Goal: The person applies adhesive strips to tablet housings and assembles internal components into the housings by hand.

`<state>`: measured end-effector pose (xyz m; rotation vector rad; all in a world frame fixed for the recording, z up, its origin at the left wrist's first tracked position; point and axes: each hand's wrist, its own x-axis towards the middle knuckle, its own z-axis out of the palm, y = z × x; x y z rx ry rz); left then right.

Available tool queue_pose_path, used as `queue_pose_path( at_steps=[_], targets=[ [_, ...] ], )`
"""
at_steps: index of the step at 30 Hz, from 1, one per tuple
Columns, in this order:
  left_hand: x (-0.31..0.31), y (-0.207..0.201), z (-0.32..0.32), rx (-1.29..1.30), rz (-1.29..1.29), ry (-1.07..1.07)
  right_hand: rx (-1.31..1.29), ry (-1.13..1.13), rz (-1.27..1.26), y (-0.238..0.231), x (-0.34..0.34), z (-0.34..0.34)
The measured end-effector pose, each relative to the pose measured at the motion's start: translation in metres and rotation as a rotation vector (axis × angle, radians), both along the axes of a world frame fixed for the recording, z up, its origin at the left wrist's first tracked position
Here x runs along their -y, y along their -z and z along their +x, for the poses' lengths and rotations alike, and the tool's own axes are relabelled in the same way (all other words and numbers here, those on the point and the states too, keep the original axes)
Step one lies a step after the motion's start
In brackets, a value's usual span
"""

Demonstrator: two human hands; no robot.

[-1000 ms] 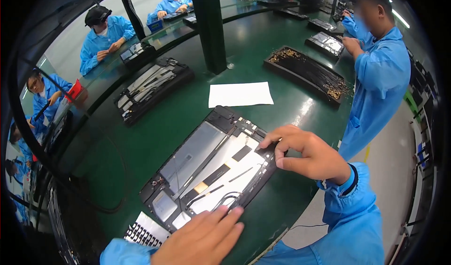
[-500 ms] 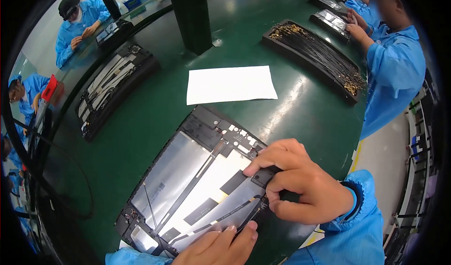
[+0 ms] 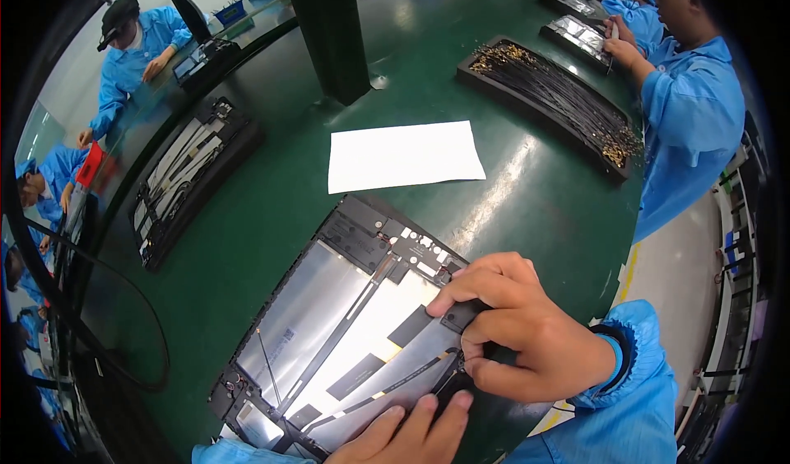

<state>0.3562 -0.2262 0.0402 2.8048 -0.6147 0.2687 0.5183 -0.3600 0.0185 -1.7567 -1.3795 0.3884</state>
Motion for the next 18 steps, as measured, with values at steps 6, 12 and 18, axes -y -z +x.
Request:
queue_pose_path(
  at_steps=[6, 12, 18],
  targets=[
    [0.005, 0.015, 0.004, 0.077, 0.001, -0.104, -0.052, 0.019, 0.026, -0.001, 0.003, 0.004],
    [0.002, 0.009, 0.005, 0.048, 0.094, -0.057, -0.152, 0.086, 0.064, -0.001, 0.008, 0.008],
    [0.001, 0.008, 0.007, 0.043, 0.083, -0.046, -0.093, 0.002, 0.061, -0.003, 0.009, 0.013]
  ],
)
